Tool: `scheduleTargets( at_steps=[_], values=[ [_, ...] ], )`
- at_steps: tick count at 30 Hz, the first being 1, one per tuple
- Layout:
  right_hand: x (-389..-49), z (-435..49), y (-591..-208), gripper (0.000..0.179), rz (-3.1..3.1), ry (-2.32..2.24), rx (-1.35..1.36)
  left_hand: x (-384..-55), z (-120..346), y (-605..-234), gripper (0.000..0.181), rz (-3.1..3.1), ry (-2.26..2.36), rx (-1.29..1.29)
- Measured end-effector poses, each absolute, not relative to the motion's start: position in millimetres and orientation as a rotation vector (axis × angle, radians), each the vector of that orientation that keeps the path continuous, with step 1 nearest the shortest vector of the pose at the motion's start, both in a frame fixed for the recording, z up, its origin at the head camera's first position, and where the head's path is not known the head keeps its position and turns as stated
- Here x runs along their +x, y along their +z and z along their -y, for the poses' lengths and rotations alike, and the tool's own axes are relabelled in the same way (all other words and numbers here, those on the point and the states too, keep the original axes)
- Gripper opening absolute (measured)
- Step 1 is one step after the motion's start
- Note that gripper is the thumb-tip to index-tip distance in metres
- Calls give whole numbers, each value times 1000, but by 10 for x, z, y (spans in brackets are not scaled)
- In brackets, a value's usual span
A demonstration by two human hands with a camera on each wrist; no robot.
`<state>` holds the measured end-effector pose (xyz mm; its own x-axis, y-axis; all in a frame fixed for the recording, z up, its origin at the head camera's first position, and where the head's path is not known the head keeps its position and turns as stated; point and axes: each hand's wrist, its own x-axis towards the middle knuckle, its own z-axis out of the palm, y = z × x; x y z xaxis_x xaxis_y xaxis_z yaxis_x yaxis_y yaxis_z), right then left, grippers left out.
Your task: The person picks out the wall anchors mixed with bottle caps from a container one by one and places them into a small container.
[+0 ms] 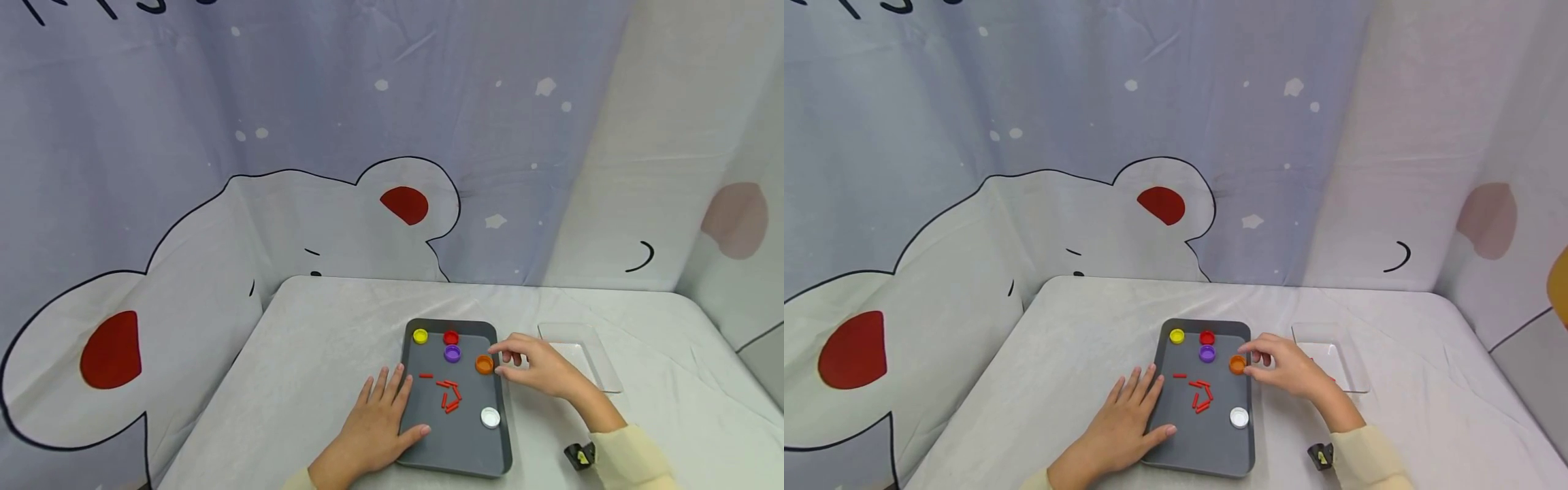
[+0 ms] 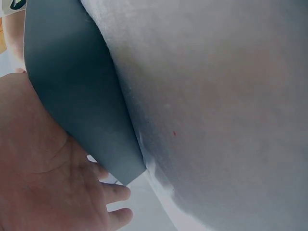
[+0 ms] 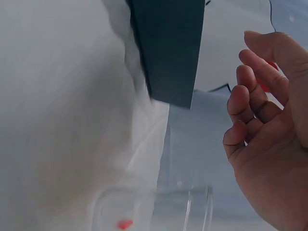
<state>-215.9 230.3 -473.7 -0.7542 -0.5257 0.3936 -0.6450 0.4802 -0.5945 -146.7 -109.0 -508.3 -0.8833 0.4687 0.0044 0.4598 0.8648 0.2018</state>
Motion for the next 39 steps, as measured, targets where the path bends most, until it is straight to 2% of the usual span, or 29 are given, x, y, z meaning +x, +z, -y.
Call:
scheduleTargets(
  at_steps=[39],
  values=[
    [-2222,-1807,-4891,23,2855,878,1271,-1475,1076,-5048,90,-2970,232,709]
  ],
)
